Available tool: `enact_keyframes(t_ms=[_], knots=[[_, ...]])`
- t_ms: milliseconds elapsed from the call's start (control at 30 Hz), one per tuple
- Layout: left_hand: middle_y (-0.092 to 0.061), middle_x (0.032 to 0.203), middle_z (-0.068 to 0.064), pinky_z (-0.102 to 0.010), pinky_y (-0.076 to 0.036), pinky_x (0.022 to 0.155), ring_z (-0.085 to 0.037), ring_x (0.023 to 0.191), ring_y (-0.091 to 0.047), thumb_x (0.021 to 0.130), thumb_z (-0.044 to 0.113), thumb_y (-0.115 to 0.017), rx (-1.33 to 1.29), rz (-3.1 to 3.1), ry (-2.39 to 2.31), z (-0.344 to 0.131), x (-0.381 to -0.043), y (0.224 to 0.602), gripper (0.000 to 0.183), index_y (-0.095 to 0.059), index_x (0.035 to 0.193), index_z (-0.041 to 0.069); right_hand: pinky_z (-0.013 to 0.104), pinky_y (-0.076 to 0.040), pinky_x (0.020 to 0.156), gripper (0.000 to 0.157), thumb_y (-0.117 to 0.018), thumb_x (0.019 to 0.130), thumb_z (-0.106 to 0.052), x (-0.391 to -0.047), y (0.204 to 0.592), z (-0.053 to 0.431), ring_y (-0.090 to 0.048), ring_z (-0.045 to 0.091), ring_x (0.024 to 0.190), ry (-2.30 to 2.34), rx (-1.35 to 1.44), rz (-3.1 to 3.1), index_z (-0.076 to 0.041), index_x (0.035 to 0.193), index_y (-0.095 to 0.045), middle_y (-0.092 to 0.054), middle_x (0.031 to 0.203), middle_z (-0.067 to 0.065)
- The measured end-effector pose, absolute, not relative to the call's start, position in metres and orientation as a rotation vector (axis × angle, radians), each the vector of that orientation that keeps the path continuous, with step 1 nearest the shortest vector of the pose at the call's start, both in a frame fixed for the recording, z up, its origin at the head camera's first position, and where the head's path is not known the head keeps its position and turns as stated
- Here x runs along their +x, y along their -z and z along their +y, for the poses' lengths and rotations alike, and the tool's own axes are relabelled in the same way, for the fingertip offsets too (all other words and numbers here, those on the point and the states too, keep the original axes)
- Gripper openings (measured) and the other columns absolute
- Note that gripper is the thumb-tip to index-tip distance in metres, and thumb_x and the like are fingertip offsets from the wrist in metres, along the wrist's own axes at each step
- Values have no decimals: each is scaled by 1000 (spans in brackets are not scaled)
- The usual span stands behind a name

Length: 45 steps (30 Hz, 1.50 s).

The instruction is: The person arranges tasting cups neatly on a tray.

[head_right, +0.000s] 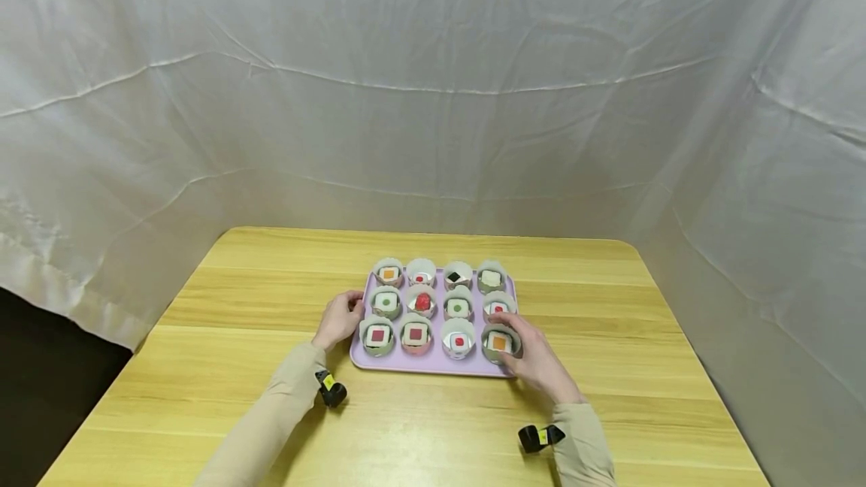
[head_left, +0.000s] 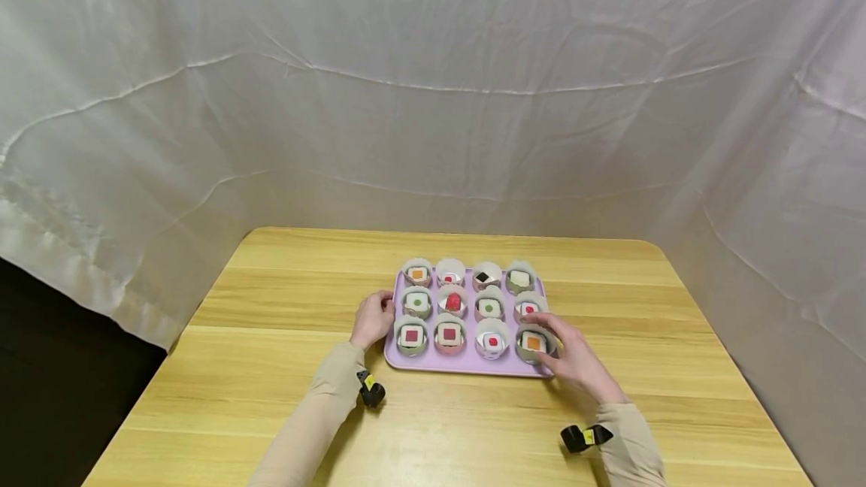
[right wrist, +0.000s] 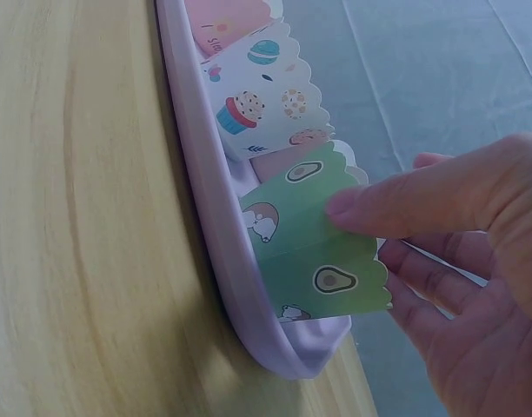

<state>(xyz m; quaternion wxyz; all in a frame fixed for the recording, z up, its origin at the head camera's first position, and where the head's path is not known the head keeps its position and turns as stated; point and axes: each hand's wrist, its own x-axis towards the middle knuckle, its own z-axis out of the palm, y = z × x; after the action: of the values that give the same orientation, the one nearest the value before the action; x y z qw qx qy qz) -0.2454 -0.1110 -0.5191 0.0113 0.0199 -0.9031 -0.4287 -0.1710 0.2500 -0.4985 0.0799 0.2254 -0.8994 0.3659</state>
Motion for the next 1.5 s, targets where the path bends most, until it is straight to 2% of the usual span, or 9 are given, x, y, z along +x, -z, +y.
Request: enact_keyframes(t_ms=[233,433,667,800,900,1033,1133,1200,1500], knots=[[-68,121,-26,-50,-52,98,-37,109,-65,99,7,-52,67,-2819,1348,-110,-245,520,33,-63,128,-6,56,-42,107,66,-78,70,11,-170,496,248,-61,37,122,-1098,657,-2707,0,132,-58,-67,129,15],[-69,120,-25,-50,-52,97,-37,108,-65,99,7,-53,63,-2813,1334,-110,-245,519,33,-63,127,-6,55,-43,107,68,-80,68,10,-169,496,248,-60,38,122,-1046,681,-2688,0,131,-58,-66,130,15],[-69,118,-25,-50,-52,97,-36,107,-65,99,7,-53,66,-2812,1327,-112,-245,520,32,-64,127,-6,40,-44,109,66,-83,69,6,-168,496,248,-60,36,121,-1024,700,-2656,-1,131,-59,-66,130,15],[-70,117,-24,-49,-52,96,-35,106,-65,99,7,-53,61,-2814,1319,-111,-244,519,32,-64,126,-6,20,-39,109,54,-82,78,-3,-167,494,248,-60,31,119,-1103,614,-2624,-3,128,-62,-68,127,12],[-70,115,-23,-49,-52,95,-35,104,-66,99,7,-54,51,-2817,1310,-111,-245,519,32,-64,126,-6,14,-39,104,42,-78,84,-6,-168,495,249,-62,28,114,-1104,537,-2568,-3,123,-64,-69,121,11],[-70,113,-23,-49,-52,94,-35,103,-66,98,6,-53,43,-2818,1302,-112,-244,519,31,-65,125,-6,34,-50,101,31,-72,90,-4,-172,499,252,-63,32,110,-1045,474,-2516,0,120,-65,-69,118,14],[-70,112,-23,-48,-52,94,-34,102,-66,99,7,-53,35,-2818,1308,-112,-244,519,31,-64,125,-6,54,-48,100,28,-67,94,-7,-175,501,256,-61,37,114,-1029,430,-2536,1,121,-64,-68,120,19],[-70,110,-22,-48,-52,93,-33,101,-65,99,6,-53,14,-2814,1313,-113,-244,520,32,-64,125,-7,61,-43,103,28,-63,98,-11,-177,503,260,-58,40,119,-1032,390,-2573,1,123,-63,-66,124,20],[-68,103,-20,-45,-54,90,-29,95,-63,97,0,-52,-130,-2805,1335,-121,-239,520,34,-60,129,-11,68,-35,108,40,-55,103,-22,-188,508,274,-44,47,131,-931,264,-2723,2,134,-57,-54,136,28]])
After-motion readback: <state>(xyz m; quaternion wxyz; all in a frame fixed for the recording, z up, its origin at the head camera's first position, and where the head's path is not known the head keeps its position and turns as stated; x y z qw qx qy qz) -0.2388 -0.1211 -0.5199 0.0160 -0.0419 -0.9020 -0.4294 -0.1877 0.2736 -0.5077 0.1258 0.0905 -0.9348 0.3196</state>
